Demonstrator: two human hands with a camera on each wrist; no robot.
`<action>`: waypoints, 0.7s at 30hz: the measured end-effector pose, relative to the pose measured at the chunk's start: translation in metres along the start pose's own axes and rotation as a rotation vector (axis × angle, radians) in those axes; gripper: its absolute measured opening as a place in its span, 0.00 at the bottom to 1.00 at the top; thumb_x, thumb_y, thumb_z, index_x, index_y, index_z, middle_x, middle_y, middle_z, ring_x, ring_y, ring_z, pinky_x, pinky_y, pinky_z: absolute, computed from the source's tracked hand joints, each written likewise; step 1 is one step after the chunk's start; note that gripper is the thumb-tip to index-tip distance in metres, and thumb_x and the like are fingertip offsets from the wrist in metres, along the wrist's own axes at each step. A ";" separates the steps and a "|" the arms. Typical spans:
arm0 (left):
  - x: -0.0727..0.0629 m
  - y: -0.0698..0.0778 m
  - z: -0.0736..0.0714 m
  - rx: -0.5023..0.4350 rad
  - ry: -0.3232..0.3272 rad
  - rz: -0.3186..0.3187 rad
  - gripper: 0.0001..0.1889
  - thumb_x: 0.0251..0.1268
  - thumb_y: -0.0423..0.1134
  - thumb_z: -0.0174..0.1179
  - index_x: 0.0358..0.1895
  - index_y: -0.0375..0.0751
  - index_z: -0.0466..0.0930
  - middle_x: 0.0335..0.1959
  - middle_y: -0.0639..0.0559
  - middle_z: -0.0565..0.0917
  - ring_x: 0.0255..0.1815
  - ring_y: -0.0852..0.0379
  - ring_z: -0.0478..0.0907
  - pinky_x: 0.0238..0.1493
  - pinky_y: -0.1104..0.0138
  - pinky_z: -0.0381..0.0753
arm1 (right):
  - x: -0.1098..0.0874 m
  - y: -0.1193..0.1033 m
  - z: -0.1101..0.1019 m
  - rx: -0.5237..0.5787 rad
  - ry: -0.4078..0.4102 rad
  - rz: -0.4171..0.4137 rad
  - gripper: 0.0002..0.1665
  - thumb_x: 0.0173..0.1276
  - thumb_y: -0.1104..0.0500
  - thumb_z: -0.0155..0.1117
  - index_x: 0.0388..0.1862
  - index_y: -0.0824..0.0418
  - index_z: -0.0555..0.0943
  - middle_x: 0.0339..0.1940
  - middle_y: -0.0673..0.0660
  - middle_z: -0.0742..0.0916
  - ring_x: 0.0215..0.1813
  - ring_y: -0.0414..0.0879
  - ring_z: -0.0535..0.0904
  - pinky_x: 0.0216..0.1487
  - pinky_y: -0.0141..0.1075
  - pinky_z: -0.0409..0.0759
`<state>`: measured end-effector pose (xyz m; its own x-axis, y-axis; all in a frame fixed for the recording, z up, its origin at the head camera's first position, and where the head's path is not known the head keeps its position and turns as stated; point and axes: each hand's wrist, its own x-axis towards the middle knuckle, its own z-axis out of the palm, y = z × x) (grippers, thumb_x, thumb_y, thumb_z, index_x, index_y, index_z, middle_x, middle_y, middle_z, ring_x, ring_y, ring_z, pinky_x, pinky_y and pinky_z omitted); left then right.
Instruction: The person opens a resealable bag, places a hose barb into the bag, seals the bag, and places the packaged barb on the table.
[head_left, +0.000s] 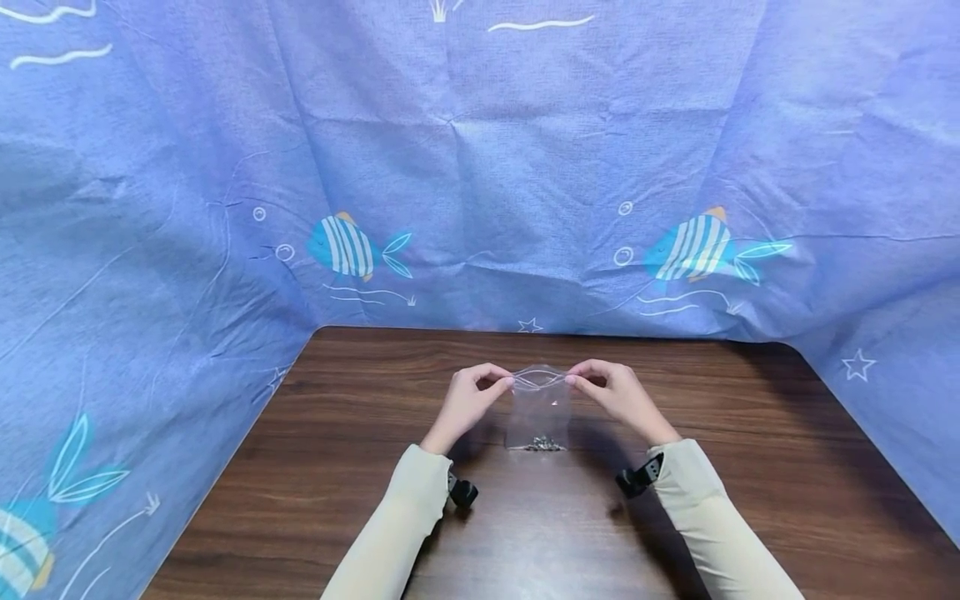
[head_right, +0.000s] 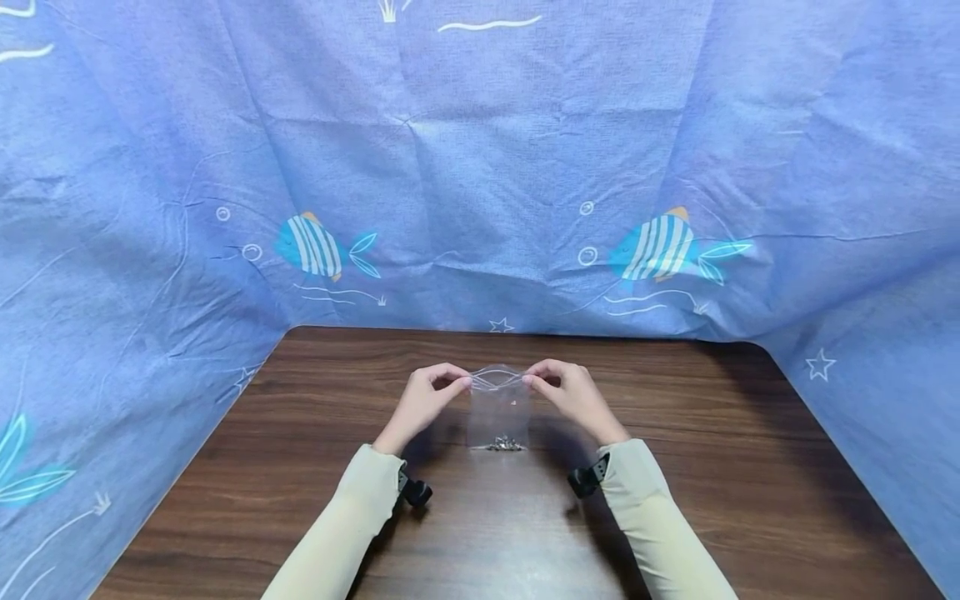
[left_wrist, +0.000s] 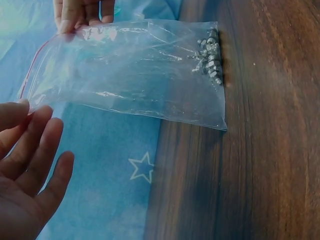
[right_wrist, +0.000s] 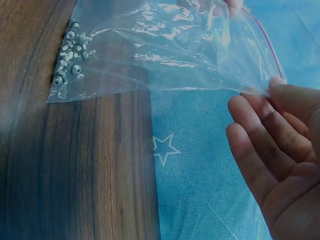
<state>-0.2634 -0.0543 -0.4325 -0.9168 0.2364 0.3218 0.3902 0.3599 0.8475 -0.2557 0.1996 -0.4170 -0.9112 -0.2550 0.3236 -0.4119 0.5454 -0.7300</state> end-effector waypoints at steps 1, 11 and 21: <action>0.000 0.000 0.000 0.003 0.004 0.003 0.06 0.63 0.39 0.64 0.37 0.41 0.86 0.30 0.47 0.87 0.28 0.60 0.78 0.30 0.74 0.73 | 0.000 -0.001 0.001 -0.006 0.006 -0.006 0.08 0.66 0.57 0.65 0.37 0.62 0.85 0.30 0.57 0.88 0.29 0.35 0.78 0.31 0.31 0.76; 0.003 -0.002 -0.002 0.029 0.033 0.024 0.06 0.62 0.40 0.64 0.34 0.42 0.87 0.27 0.50 0.87 0.26 0.64 0.77 0.29 0.73 0.73 | 0.000 0.001 0.013 -0.019 0.097 -0.057 0.04 0.65 0.61 0.65 0.33 0.61 0.84 0.26 0.54 0.86 0.26 0.32 0.74 0.28 0.28 0.73; 0.004 0.000 0.000 0.073 0.049 0.043 0.06 0.61 0.39 0.64 0.33 0.41 0.87 0.23 0.50 0.85 0.22 0.64 0.73 0.26 0.74 0.71 | -0.002 0.002 0.018 -0.007 0.125 -0.054 0.03 0.66 0.61 0.64 0.33 0.60 0.82 0.25 0.51 0.85 0.26 0.33 0.74 0.29 0.29 0.73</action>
<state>-0.2673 -0.0535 -0.4306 -0.9016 0.2093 0.3787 0.4325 0.4153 0.8003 -0.2541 0.1866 -0.4303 -0.8814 -0.1832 0.4354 -0.4604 0.5393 -0.7051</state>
